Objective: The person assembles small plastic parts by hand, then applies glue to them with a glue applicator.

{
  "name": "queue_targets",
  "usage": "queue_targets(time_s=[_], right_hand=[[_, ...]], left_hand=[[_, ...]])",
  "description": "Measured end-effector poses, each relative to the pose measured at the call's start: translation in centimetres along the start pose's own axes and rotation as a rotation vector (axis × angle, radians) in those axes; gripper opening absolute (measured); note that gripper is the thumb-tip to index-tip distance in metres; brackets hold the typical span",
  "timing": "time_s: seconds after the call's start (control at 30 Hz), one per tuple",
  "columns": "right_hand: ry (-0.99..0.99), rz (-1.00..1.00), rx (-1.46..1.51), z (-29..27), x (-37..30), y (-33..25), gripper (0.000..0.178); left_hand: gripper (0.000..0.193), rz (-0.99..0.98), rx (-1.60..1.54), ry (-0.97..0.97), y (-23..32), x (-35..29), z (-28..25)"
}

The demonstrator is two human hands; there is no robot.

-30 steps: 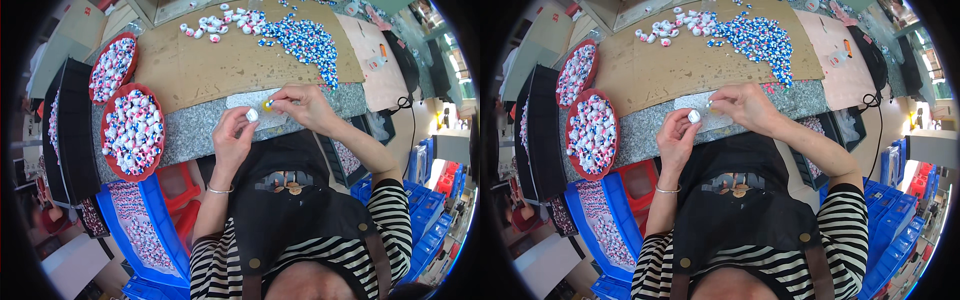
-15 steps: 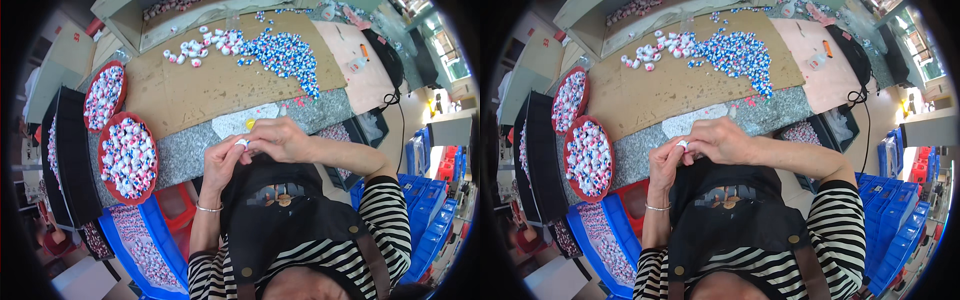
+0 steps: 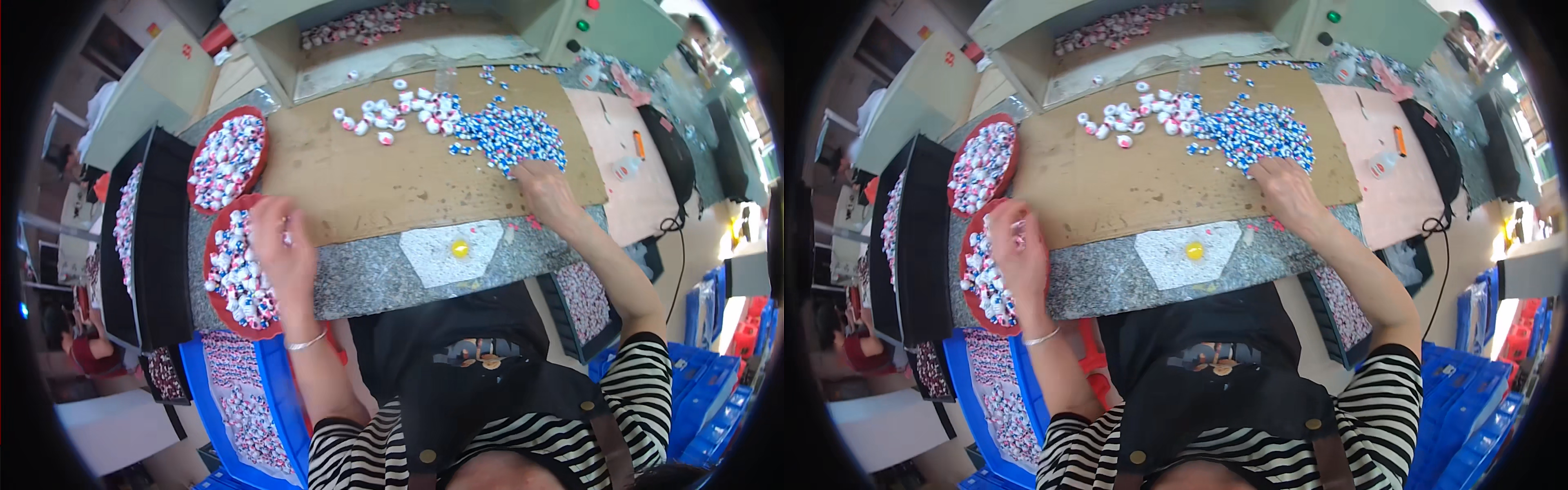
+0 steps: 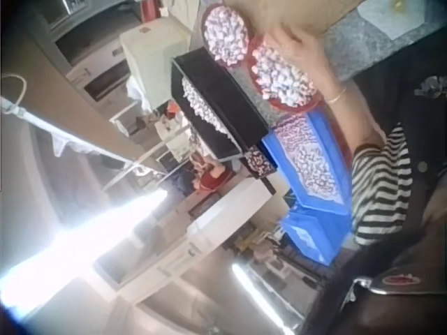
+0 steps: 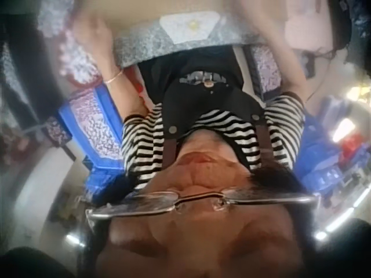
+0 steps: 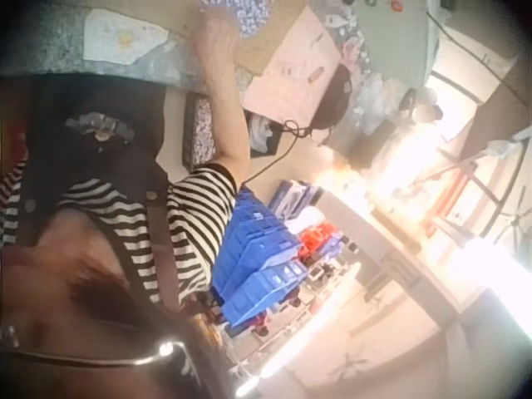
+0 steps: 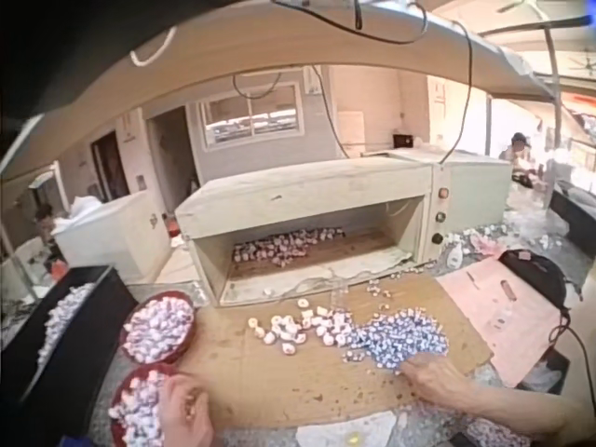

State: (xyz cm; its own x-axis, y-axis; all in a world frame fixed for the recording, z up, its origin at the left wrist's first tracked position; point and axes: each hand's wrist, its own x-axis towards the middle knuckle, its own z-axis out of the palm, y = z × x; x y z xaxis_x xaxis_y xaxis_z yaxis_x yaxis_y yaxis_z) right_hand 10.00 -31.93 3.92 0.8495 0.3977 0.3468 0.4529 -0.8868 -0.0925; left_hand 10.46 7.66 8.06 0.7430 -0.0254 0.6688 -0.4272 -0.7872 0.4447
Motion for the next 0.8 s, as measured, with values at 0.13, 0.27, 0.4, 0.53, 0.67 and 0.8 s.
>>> queue_targets(time_s=[0.13,0.27,0.4,0.53,0.67,0.8], right_hand=[[0.000,-0.063,-0.086,-0.4,0.1,-0.6,0.020],[0.034,-0.067,0.001,0.0,0.4,-2.5,0.020],[-0.118,-0.008,0.172,1.1,0.6,-1.8,0.019],[-0.115,-0.013,0.216,0.8,0.5,-0.9,0.018],[-0.121,-0.005,0.072,1.3,0.4,-0.8,0.022],[-0.107,-0.029,0.124,1.6,0.3,-0.5,0.023]], left_hand=[[0.018,-0.136,-0.155,-0.220,1.2,2.7,10.1],[0.027,-0.071,-0.032,-0.298,-0.5,4.5,16.2],[0.029,-0.240,-0.176,-0.422,-1.0,4.5,16.0],[0.030,-0.724,-1.160,-0.426,2.4,0.3,10.8],[0.028,-0.909,-1.476,-0.408,4.3,-7.1,6.3],[0.028,-0.994,-1.538,-0.355,4.9,-11.1,3.6]])
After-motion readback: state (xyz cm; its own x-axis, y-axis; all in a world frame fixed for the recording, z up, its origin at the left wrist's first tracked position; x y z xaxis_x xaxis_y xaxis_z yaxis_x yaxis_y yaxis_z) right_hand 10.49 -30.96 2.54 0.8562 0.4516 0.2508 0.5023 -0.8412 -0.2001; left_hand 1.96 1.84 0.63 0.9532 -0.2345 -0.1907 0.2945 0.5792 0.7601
